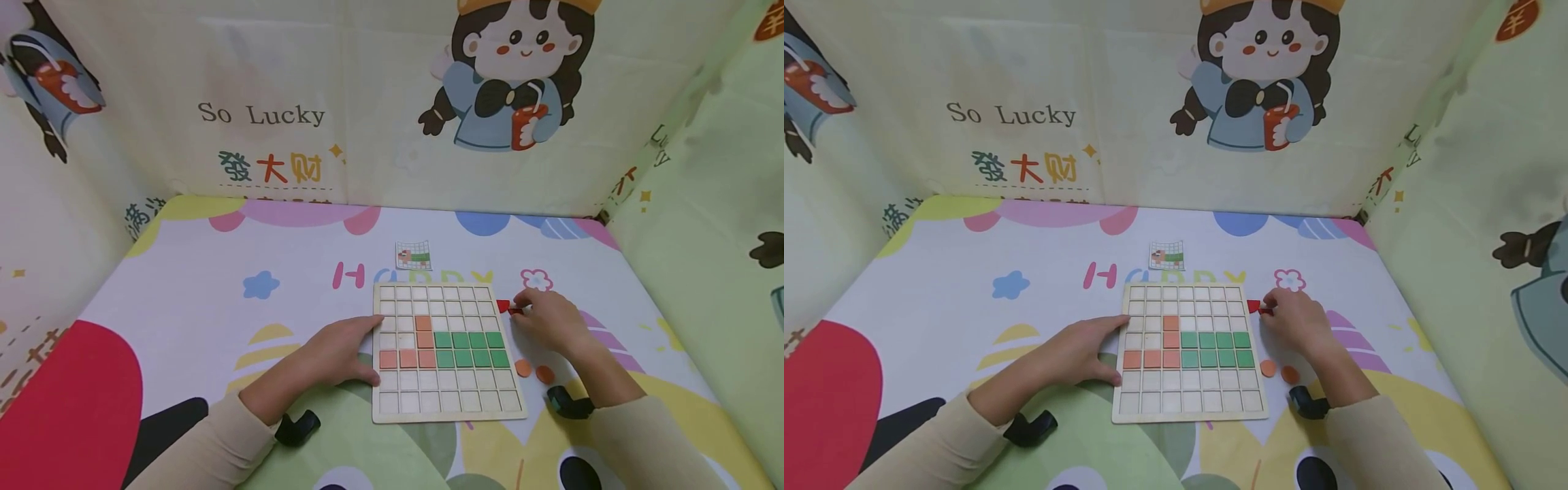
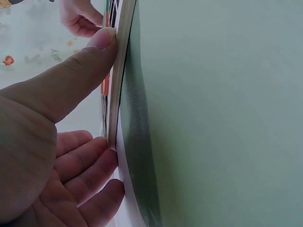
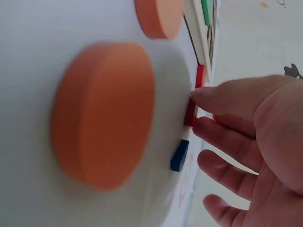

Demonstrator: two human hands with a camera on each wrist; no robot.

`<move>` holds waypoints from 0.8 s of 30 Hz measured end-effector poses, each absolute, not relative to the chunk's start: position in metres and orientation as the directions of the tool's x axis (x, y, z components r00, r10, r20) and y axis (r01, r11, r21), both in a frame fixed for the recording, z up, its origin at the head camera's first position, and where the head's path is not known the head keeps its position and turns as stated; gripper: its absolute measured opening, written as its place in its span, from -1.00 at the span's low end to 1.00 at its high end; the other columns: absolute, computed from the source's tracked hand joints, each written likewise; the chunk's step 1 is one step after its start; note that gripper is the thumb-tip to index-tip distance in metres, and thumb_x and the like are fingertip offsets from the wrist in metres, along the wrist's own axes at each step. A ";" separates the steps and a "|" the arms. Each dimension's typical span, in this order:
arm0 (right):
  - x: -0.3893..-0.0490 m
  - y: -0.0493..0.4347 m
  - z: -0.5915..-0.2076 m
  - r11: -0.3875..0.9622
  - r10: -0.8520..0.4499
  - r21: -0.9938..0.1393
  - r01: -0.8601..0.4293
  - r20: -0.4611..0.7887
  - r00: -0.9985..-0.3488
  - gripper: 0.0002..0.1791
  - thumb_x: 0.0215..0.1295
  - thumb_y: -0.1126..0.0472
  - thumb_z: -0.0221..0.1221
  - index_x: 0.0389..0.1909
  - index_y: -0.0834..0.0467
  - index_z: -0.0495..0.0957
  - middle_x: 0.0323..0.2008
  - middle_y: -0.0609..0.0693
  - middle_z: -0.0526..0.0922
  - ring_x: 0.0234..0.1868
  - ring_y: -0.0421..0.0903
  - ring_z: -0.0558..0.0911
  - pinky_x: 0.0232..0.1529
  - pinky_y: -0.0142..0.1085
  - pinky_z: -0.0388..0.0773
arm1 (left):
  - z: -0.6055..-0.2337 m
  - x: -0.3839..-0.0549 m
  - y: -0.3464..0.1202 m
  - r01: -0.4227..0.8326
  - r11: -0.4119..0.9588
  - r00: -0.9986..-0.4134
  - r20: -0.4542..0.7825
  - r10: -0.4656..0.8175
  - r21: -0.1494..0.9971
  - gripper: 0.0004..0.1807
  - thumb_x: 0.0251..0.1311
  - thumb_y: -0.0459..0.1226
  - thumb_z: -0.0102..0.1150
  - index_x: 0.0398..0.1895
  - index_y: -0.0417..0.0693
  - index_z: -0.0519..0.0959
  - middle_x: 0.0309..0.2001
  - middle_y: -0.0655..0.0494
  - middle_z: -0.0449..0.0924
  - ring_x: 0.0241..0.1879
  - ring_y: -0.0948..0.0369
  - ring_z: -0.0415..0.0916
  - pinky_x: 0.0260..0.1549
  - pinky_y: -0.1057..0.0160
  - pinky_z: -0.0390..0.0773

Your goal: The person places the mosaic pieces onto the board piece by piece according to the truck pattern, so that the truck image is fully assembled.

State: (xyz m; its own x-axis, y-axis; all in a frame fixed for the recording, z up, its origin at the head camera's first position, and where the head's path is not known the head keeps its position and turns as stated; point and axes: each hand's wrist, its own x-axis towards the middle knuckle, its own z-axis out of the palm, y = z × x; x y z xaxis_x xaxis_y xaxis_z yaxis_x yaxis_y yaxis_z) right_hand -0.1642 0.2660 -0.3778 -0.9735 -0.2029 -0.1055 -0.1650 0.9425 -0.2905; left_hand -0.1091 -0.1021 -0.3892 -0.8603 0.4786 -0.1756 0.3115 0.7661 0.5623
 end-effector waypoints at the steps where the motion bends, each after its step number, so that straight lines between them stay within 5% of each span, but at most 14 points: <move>1: -0.164 0.267 -0.377 0.944 -0.208 -0.280 -0.172 -0.104 -0.973 -0.67 0.26 0.23 0.27 -0.01 0.29 0.64 -0.13 0.19 0.68 -0.16 0.18 0.57 -0.11 0.12 0.52 | -0.389 -0.109 -0.102 0.312 0.766 -0.860 -0.176 0.479 0.562 0.05 -0.12 -0.08 0.64 0.46 -0.19 0.30 0.35 -0.03 0.41 0.33 0.01 0.35 0.27 0.01 0.36; 10: -0.164 0.272 -0.375 0.947 -0.229 -0.257 -0.193 -0.117 -0.966 -0.66 0.26 0.27 0.24 0.03 0.31 0.63 -0.09 0.23 0.68 -0.12 0.21 0.57 -0.15 0.11 0.49 | -0.389 -0.110 -0.102 0.313 0.768 -0.860 -0.178 0.479 0.559 0.06 -0.12 -0.07 0.63 0.46 -0.18 0.29 0.36 -0.02 0.40 0.34 0.00 0.33 0.29 0.01 0.35; 16: -0.163 0.272 -0.375 0.966 -0.180 -0.207 -0.157 -0.096 -0.979 -0.65 0.25 0.11 0.32 -0.06 0.28 0.65 -0.17 0.14 0.71 -0.13 0.19 0.58 -0.04 0.23 0.33 | -0.390 -0.110 -0.102 0.308 0.769 -0.862 -0.178 0.475 0.559 0.05 -0.12 -0.07 0.63 0.46 -0.17 0.30 0.36 -0.02 0.40 0.34 0.00 0.33 0.28 0.00 0.35; 24: -0.164 0.275 -0.377 0.948 -0.231 -0.247 -0.200 -0.103 -0.968 -0.57 0.26 0.17 0.31 0.09 0.31 0.60 -0.08 0.26 0.67 -0.07 0.26 0.60 -0.03 0.20 0.52 | -0.389 -0.109 -0.101 0.307 0.770 -0.862 -0.181 0.474 0.559 0.05 -0.12 -0.07 0.63 0.45 -0.18 0.30 0.36 -0.04 0.41 0.34 -0.01 0.33 0.28 -0.01 0.35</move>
State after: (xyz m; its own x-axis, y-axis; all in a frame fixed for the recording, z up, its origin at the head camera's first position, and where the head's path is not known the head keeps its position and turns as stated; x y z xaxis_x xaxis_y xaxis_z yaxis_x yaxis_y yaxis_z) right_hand -0.1637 0.2748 -0.3765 -0.9676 -0.2309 -0.1025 -0.2001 0.9481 -0.2472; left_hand -0.1092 -0.1015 -0.3894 -0.8615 0.4744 -0.1808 0.3070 0.7705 0.5587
